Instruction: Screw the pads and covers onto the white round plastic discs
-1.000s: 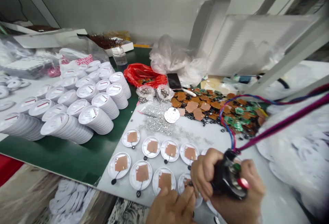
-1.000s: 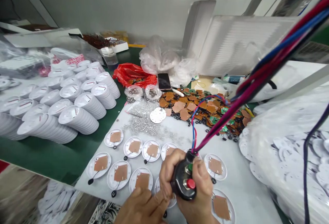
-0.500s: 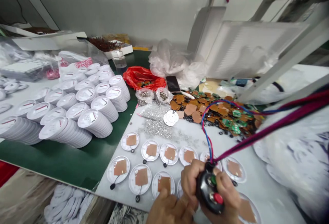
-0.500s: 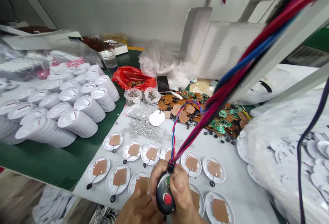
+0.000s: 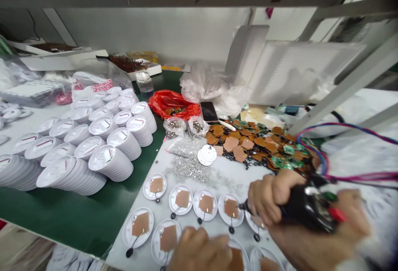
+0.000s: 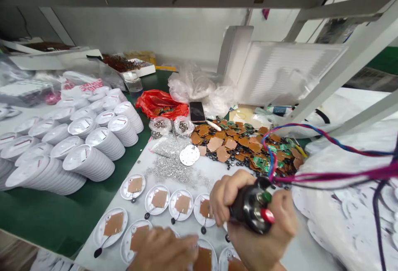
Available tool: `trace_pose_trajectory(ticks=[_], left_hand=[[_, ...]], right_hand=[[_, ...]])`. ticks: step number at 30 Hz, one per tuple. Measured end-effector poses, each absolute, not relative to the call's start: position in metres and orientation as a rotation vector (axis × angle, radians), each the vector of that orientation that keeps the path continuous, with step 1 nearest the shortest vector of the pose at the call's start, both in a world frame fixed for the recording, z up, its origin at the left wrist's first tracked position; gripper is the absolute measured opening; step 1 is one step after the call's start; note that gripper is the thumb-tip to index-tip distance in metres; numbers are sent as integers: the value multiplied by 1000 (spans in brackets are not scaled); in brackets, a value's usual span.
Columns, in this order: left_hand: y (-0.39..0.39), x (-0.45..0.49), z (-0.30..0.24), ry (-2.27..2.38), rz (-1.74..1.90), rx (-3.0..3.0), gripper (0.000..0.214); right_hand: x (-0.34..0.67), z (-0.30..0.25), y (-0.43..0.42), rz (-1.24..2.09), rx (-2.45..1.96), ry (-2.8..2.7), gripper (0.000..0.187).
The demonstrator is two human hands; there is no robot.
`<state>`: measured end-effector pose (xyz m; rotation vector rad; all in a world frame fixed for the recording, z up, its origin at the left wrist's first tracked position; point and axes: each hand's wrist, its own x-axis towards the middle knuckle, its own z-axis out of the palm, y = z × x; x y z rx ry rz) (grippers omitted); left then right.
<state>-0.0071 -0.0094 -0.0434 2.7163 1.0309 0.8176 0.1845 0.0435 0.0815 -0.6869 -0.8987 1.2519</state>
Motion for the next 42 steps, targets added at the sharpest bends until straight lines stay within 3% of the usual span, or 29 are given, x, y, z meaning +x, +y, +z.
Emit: trace_pose_trajectory(ticks=[3,6,12,19,27,31,42], left_hand=[[28,-19,-32,1291,844,2689,29],[51,-31,-32,1211,653,2684,24],[50,-40,-52,1185,751,2624,25],[56,-44,-16,1292,680,2452,26],[67,-21,0,1217,706,2315,29],[71,-6,3,1094,788,2275,8],[44,24,7,772,759,2354,17]], right_hand=[[167,75,65,1217,-658,-837,56],[157,57,81,1234,-671,-815,55],[149,41,91,1257,-685,-840,53],[133,30,101,1307,-675,-859,52],[143,70,88,1308,-603,-828,56],[152,81,76,1325,-601,-773,59],[195,101,26,1316,-649,-766,61]])
